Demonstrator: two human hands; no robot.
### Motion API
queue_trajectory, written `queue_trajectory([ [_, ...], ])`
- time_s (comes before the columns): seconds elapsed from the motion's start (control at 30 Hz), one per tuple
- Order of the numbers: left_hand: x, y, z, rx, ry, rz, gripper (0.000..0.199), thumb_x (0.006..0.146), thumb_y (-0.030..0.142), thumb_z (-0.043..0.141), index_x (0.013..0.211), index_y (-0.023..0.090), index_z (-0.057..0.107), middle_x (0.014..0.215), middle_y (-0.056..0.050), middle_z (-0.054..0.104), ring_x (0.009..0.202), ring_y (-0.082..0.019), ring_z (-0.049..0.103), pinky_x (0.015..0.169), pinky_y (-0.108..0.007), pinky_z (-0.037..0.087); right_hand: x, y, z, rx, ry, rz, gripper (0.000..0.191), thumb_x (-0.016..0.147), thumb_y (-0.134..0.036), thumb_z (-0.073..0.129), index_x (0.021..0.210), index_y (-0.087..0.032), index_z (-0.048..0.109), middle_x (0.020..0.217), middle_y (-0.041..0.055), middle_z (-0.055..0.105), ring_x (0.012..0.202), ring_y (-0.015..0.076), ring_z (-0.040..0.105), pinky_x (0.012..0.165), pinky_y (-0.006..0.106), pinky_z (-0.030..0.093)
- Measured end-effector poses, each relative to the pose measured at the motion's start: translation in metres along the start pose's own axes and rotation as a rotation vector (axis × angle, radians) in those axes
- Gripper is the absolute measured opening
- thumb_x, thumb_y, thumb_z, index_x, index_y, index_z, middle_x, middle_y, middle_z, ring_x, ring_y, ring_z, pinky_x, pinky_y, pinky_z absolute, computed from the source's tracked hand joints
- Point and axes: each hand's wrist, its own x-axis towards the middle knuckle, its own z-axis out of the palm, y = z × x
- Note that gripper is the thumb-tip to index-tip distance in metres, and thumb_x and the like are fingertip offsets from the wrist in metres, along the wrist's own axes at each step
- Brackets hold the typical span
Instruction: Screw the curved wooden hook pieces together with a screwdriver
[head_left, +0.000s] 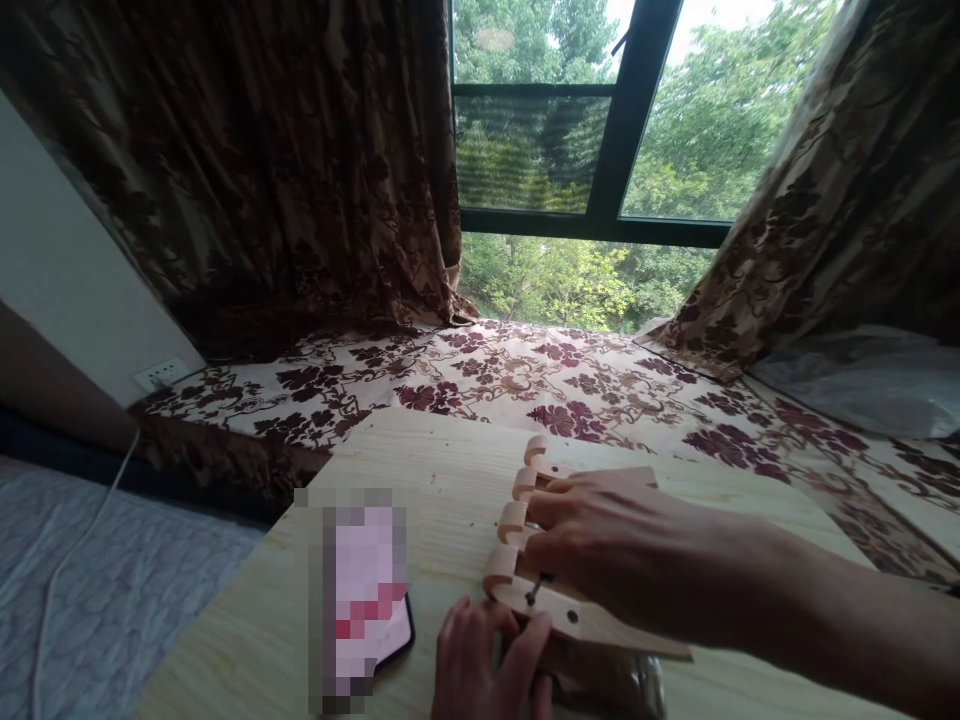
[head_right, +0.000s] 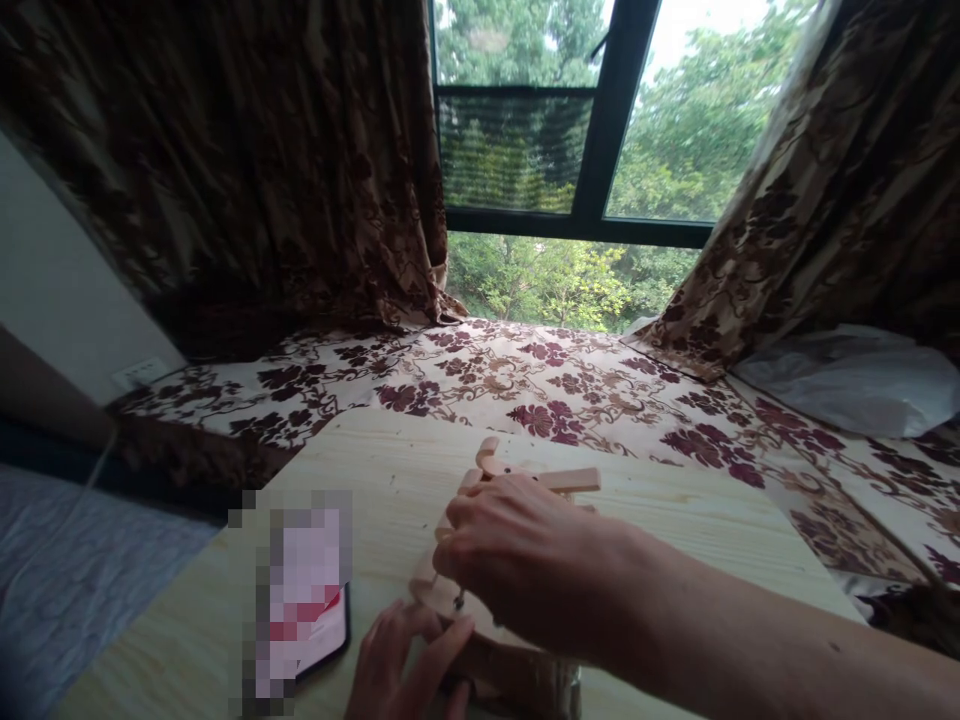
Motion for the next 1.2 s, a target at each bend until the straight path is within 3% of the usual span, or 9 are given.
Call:
queue_trajectory([
  [0.17,0.007,-0.011,-0.012,0.011,-0.124,0.164,0.040,0.076,0.014,0.051,0.113,0.028,0.058,0.091,-0.005,0.057,0.087,-0.021,0.059,0.082,-0.041,0.052,0.008,0.001,-0.003,-0.061,-0.045,-0.021,0.016,0.088,-0.011,0.050,0.080,-0.017,0.063,0.083,0.0018,0.062,0.071,0.0148,0.051,0.062,0.029,0.034],
  [0.4,0.017,-0.017,-0.026,-0.023,-0.185,0.150,0.038,0.081,0.013,0.051,0.116,0.026,0.056,0.097,-0.006,0.059,0.088,-0.020,0.060,0.084,-0.040,0.052,0.011,0.008,-0.001,-0.042,-0.024,-0.029,0.018,0.087,-0.009,0.052,0.077,-0.015,0.066,0.076,0.0034,0.062,0.077,0.0146,0.056,0.069,0.027,0.038],
  [0.63,0.015,-0.016,-0.024,-0.001,-0.184,0.154,0.042,0.079,0.012,0.050,0.119,0.026,0.055,0.100,-0.007,0.056,0.092,-0.020,0.059,0.081,-0.037,0.053,0.017,0.007,-0.001,-0.104,-0.017,-0.093,0.015,0.087,-0.011,0.052,0.079,-0.016,0.064,0.078,0.0026,0.060,0.073,0.0144,0.054,0.070,0.028,0.039],
  [0.8,0.013,-0.016,-0.024,-0.030,-0.227,0.138,0.042,0.078,0.013,0.051,0.118,0.026,0.054,0.102,-0.008,0.054,0.094,-0.022,0.058,0.078,-0.037,0.055,0.032,-0.012,-0.019,-0.148,-0.216,-0.016,0.016,0.081,-0.003,0.054,0.078,-0.013,0.065,0.079,0.0058,0.063,0.073,0.0161,0.055,0.064,0.029,0.039],
  [0.97,0.012,-0.009,-0.025,-0.066,-0.235,0.103,0.042,0.079,0.011,0.050,0.118,0.026,0.053,0.104,-0.009,0.050,0.097,-0.023,0.055,0.082,-0.041,0.053,0.040,-0.013,-0.018,-0.157,-0.214,0.080,0.014,0.077,-0.005,0.056,0.070,-0.014,0.065,0.062,0.0031,0.059,0.053,0.0124,0.046,0.050,0.028,0.029],
  [1.1,0.010,-0.005,-0.022,-0.099,-0.161,0.007,0.041,0.078,0.007,0.047,0.115,0.025,0.053,0.102,-0.008,0.049,0.095,-0.024,0.054,0.086,-0.049,0.049,0.029,0.002,-0.004,-0.058,-0.094,0.198,0.013,0.081,-0.018,0.057,0.072,-0.016,0.066,0.070,0.0043,0.064,0.063,0.0132,0.053,0.054,0.027,0.029],
  [1.2,0.012,-0.008,-0.021,-0.106,-0.165,0.080,0.042,0.077,0.009,0.050,0.116,0.026,0.053,0.099,-0.008,0.051,0.092,-0.023,0.056,0.084,-0.046,0.051,0.019,0.005,0.002,-0.043,-0.053,0.214,0.011,0.081,-0.019,0.055,0.074,-0.017,0.064,0.068,0.0030,0.063,0.063,0.0140,0.054,0.054,0.028,0.028],
])
